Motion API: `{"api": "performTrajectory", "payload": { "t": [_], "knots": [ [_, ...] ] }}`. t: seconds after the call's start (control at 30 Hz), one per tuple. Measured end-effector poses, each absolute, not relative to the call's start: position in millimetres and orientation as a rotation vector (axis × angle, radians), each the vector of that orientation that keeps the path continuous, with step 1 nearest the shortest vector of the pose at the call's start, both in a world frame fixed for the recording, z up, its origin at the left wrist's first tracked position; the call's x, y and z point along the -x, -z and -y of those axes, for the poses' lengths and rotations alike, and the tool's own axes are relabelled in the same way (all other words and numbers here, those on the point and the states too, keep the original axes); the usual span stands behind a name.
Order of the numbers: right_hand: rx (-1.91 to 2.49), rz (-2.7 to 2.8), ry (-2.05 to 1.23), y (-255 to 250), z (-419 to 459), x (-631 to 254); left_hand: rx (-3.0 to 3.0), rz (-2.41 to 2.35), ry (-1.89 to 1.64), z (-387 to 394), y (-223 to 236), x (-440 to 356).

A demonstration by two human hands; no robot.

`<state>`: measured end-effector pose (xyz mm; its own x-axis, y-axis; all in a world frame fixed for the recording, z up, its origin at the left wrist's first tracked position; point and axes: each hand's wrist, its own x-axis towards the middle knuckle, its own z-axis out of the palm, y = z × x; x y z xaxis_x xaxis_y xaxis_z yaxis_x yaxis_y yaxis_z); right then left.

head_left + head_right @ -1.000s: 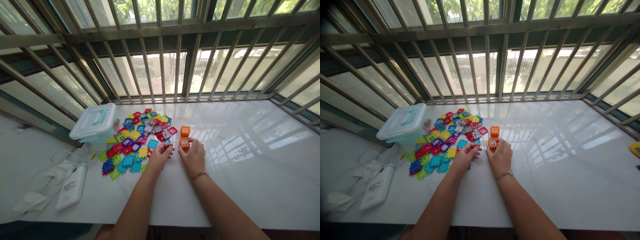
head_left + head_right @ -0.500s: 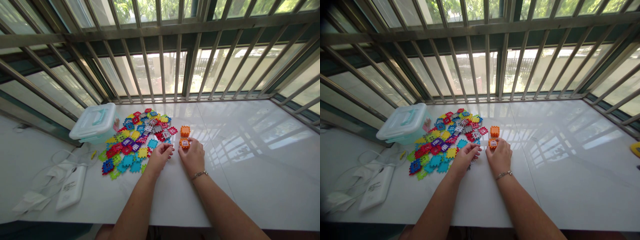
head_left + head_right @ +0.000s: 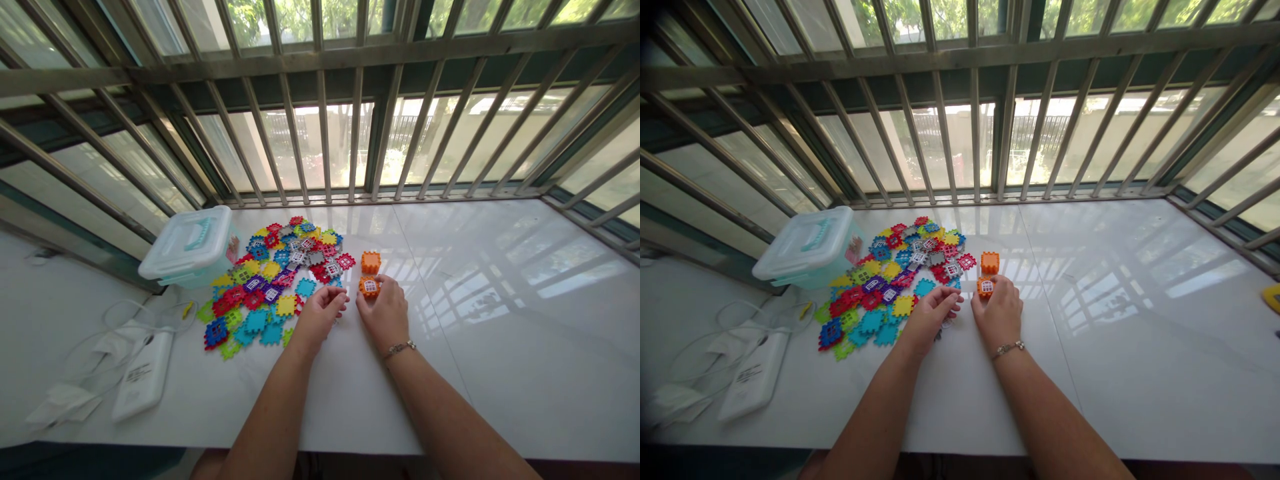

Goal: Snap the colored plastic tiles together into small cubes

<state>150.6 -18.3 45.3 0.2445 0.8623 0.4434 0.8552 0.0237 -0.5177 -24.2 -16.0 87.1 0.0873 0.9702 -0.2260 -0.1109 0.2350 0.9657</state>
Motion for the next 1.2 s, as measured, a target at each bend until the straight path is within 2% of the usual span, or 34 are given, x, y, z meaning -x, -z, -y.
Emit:
{"api": "performTrajectory", "payload": {
  "t": [0.57, 1.2],
  "knots": [
    [1.889, 1.554, 0.015, -40, 16, -148, -0.982, -1.166, -1.031, 15, -83, 24],
    [1.964, 1.534, -0.111, -44, 15, -148, -1.017, -1.16, -1.038, 11, -68, 25]
  ]
}}
